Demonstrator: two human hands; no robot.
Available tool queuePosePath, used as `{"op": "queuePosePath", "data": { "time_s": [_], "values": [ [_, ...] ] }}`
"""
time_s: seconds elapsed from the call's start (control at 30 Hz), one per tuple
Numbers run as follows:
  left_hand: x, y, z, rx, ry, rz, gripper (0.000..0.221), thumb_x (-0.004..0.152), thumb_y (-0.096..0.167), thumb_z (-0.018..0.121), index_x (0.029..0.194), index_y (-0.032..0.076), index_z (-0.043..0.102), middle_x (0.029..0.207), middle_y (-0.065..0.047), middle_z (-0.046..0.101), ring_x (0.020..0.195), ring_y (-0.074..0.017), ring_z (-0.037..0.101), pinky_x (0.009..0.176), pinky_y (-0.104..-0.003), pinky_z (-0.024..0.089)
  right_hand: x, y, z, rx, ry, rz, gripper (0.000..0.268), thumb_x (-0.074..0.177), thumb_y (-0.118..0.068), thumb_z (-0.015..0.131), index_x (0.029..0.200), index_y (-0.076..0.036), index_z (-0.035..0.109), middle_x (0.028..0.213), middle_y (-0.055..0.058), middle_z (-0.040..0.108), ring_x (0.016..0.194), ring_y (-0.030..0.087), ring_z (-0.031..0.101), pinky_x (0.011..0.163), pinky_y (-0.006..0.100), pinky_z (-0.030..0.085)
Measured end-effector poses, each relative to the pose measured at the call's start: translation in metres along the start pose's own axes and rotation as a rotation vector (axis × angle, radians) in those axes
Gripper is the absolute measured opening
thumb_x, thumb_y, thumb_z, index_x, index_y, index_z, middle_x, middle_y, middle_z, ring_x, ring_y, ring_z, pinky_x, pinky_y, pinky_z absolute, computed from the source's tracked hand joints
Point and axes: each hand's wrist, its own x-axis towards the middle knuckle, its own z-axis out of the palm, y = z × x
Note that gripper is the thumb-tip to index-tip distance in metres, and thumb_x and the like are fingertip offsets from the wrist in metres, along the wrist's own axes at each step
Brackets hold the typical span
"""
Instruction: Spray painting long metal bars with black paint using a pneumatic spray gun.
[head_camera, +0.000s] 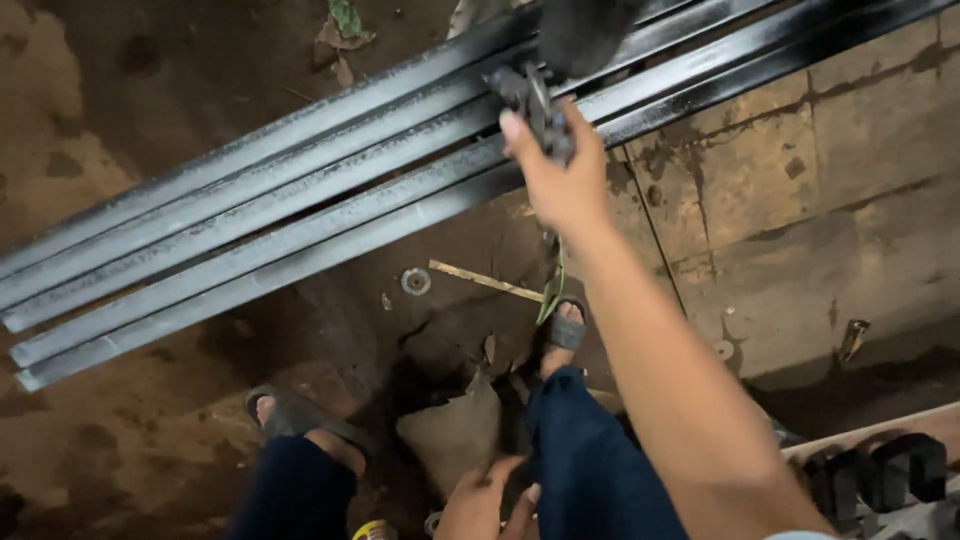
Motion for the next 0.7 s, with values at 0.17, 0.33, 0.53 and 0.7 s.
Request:
{"op": "queuePosePath", "data": {
  "time_s": [0.17,0.33,0.53,0.7],
  "values": [
    [-0.016,0.014,-0.024,-0.084,-0.022,0.08,0.057,0.101,0.06,0.042,0.147,0.027,0.049,0.134,-0.011,0.059,0.12,-0.0294,0.057,0.082,-0.034,0.068,-0.055,0.005,-0.017,-0.121,-0.046,0.042,0.057,0.086,-0.06,0.061,0.127,-0.021,0.059,0.113,-0.001,0.068,0.102,0.013,0.066,0.086,0.028,0.049],
    [-0.028,0.018,-0.033,-0.049,-0.023,0.123,0.057,0.104,0.057,0.042,0.148,0.022,0.05,0.146,-0.004,0.054,0.125,-0.0265,0.057,0.099,-0.039,0.058,-0.084,0.053,-0.046,-0.018,0.114,0.072,0.041,0.095,-0.034,0.069,0.128,-0.012,0.059,0.096,0.001,0.073,0.074,0.009,0.067,0.071,0.025,0.055],
    [-0.039,0.016,-0.031,-0.074,-0.026,0.161,0.059,0.103,0.058,0.04,0.15,0.023,0.049,0.149,-0.003,0.05,0.131,-0.0295,0.052,0.109,-0.049,0.048,-0.095,0.06,-0.084,-0.074,0.198,-0.006,0.026,0.101,-0.039,0.065,0.105,-0.014,0.057,0.07,0.0,0.062,0.05,0.009,0.057,0.044,0.024,0.048],
    [-0.048,0.023,-0.034,-0.055,-0.007,0.2,0.058,0.105,0.055,0.039,0.15,0.019,0.048,0.15,-0.007,0.049,0.132,-0.0327,0.05,0.112,-0.051,0.045,-0.098,0.059,-0.084,-0.062,0.209,0.039,0.028,0.103,-0.04,0.062,0.094,-0.015,0.057,0.068,0.0,0.059,0.053,0.009,0.055,0.045,0.025,0.045]
  ]
}}
